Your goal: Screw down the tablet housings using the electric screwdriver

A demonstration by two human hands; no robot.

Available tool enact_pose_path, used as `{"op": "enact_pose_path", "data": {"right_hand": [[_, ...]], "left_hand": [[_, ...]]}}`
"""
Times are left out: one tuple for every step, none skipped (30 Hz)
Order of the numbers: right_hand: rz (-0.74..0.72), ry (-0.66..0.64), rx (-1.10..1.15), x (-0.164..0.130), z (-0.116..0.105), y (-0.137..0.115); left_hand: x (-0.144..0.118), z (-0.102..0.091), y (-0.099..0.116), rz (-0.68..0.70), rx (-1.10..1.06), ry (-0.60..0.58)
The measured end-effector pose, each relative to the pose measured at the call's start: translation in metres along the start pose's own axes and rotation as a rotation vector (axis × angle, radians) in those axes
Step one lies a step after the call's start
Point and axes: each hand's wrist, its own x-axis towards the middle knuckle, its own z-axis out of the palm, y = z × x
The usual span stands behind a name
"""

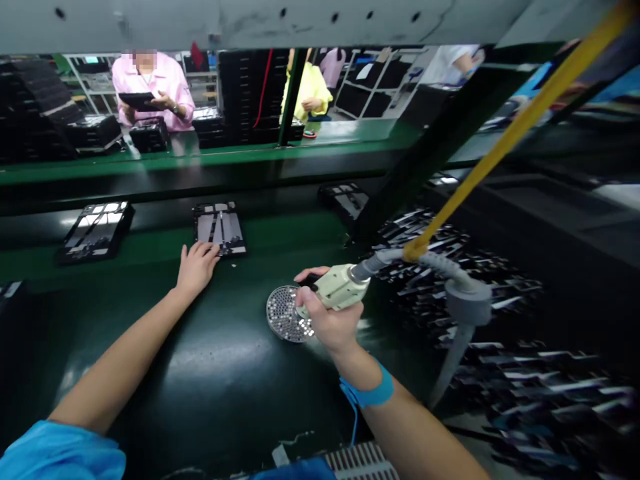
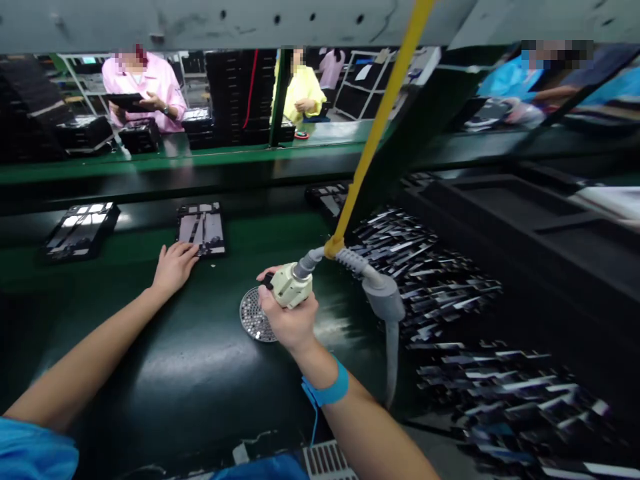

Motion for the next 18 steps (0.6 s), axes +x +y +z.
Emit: {"op": "enact_pose_path", "data": {"right_hand": [[0.004,0.008,-0.03,0.0,-0.011,0.003],[0.01,0.01,-0.056,0.0,-0.021,0.006],[0.014,0.009,-0.08,-0.001,-0.03,0.008],[0.017,0.004,-0.104,-0.002,-0.039,0.009],[0.02,0.001,-0.128,-0.002,-0.046,0.008],[0.016,0.007,-0.151,-0.003,-0.052,0.007],[0.005,0.02,-0.174,-0.003,-0.057,0.005],[-0.011,0.036,-0.197,-0.002,-0.061,0.002],[-0.03,0.053,-0.222,-0.002,-0.063,-0.002],[-0.052,0.065,-0.25,-0.001,-0.065,-0.006],[-0.076,0.07,-0.278,-0.001,-0.065,-0.009],[-0.1,0.059,-0.299,-0.002,-0.066,-0.012],[-0.121,0.037,-0.311,-0.003,-0.066,-0.015],[-0.137,0.016,-0.314,-0.005,-0.066,-0.016],[-0.14,-0.01,-0.311,-0.008,-0.065,-0.016],[-0.136,-0.036,-0.304,-0.01,-0.065,-0.014],[-0.127,-0.039,-0.292,-0.013,-0.064,-0.011],[-0.118,-0.034,-0.279,-0.015,-0.064,-0.008]], "left_hand": [[0.014,0.004,-0.004,-0.013,0.0,0.02],[0.026,0.008,-0.006,-0.024,-0.005,0.038],[0.036,0.012,-0.004,-0.032,-0.014,0.055],[0.045,0.017,0.0,-0.037,-0.027,0.069],[0.054,0.023,0.007,-0.037,-0.047,0.077],[0.063,0.029,0.018,-0.033,-0.07,0.078],[0.073,0.038,0.032,-0.026,-0.097,0.07],[0.084,0.047,0.048,-0.019,-0.125,0.052],[0.096,0.057,0.067,-0.013,-0.152,0.024],[0.11,0.068,0.087,-0.012,-0.177,-0.012],[0.125,0.079,0.107,-0.015,-0.201,-0.054],[0.14,0.09,0.128,-0.024,-0.224,-0.104],[0.156,0.101,0.148,-0.037,-0.246,-0.156],[0.172,0.112,0.167,-0.055,-0.268,-0.209],[0.187,0.121,0.184,-0.078,-0.288,-0.261],[0.201,0.131,0.2,-0.105,-0.308,-0.308],[0.214,0.139,0.215,-0.136,-0.327,-0.35],[0.226,0.148,0.229,-0.17,-0.346,-0.385]]}}
